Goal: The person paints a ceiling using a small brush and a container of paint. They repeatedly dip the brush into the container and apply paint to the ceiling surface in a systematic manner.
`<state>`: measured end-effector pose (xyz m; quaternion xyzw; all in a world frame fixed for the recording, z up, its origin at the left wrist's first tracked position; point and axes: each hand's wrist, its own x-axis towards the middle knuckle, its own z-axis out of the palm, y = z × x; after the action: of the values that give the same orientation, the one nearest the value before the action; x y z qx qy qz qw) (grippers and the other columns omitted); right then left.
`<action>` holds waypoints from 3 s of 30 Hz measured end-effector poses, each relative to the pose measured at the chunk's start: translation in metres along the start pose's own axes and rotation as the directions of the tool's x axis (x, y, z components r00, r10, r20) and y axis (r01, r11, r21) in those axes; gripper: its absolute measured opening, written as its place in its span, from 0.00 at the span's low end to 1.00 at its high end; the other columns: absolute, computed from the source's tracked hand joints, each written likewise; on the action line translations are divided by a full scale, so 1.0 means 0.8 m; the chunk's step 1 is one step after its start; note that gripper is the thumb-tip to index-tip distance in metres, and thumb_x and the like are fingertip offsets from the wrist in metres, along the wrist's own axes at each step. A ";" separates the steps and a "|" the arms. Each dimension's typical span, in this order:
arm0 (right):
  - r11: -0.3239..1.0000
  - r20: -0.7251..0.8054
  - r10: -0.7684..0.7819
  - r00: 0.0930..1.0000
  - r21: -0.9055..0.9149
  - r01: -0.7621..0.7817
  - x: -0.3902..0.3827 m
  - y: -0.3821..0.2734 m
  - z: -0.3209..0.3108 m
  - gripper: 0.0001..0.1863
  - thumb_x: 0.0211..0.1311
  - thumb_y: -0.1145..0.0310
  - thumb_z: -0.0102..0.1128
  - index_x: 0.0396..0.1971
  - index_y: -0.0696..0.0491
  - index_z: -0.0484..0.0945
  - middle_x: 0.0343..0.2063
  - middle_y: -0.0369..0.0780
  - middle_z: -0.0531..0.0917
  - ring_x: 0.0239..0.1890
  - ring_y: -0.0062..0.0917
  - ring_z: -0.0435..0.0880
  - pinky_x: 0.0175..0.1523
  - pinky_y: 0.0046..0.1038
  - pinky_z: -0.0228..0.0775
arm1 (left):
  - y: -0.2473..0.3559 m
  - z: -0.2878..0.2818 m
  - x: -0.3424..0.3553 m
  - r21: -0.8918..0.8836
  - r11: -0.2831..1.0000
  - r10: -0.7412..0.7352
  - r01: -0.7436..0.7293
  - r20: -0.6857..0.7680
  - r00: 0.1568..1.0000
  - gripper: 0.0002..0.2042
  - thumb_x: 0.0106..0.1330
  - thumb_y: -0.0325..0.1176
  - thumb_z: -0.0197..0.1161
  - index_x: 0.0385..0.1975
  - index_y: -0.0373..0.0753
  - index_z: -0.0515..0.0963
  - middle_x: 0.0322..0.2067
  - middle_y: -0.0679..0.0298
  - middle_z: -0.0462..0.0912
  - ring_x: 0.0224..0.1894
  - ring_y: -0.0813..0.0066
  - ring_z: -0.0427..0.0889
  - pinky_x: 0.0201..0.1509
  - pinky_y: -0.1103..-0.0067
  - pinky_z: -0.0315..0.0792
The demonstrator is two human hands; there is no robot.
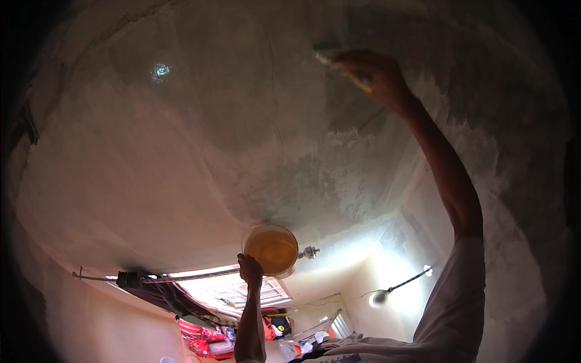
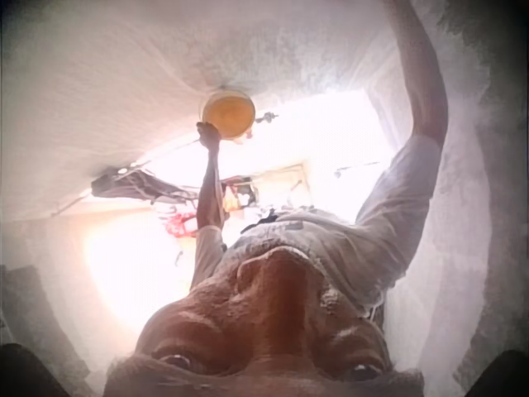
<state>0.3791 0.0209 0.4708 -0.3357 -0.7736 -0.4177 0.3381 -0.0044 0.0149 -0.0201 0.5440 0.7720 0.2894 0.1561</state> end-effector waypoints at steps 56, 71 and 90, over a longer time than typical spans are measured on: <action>0.997 -0.035 0.078 0.996 0.011 -0.077 -0.060 -0.026 0.030 0.24 0.45 0.77 0.70 0.46 0.44 0.80 0.46 0.35 0.83 0.48 0.25 0.82 0.52 0.26 0.76 | 0.004 0.001 -0.002 0.008 1.000 -0.017 0.017 -0.001 1.000 0.13 0.71 0.39 0.43 0.42 0.35 0.62 0.38 0.46 0.76 0.40 0.46 0.79 0.41 0.57 0.73; 0.955 0.016 0.268 0.963 0.129 -0.268 0.054 0.028 -0.030 0.11 0.58 0.67 0.64 0.41 0.48 0.83 0.35 0.37 0.86 0.37 0.23 0.85 0.45 0.23 0.74 | 0.013 -0.010 -0.006 -0.001 1.000 0.018 -0.017 0.023 1.000 0.13 0.72 0.39 0.43 0.43 0.33 0.62 0.41 0.44 0.75 0.40 0.42 0.79 0.42 0.56 0.73; 0.599 0.112 0.622 0.775 0.570 -0.563 -0.086 -0.042 0.007 0.11 0.57 0.67 0.65 0.34 0.58 0.77 0.31 0.40 0.83 0.35 0.23 0.85 0.40 0.24 0.78 | 0.009 0.000 -0.001 -0.008 0.999 -0.035 0.035 0.020 0.999 0.14 0.72 0.40 0.43 0.44 0.34 0.62 0.41 0.45 0.75 0.41 0.42 0.79 0.43 0.55 0.72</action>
<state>0.3883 -0.0049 0.3987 -0.4341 -0.6885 -0.0441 0.5793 0.0012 0.0159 -0.0162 0.5327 0.7785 0.2845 0.1712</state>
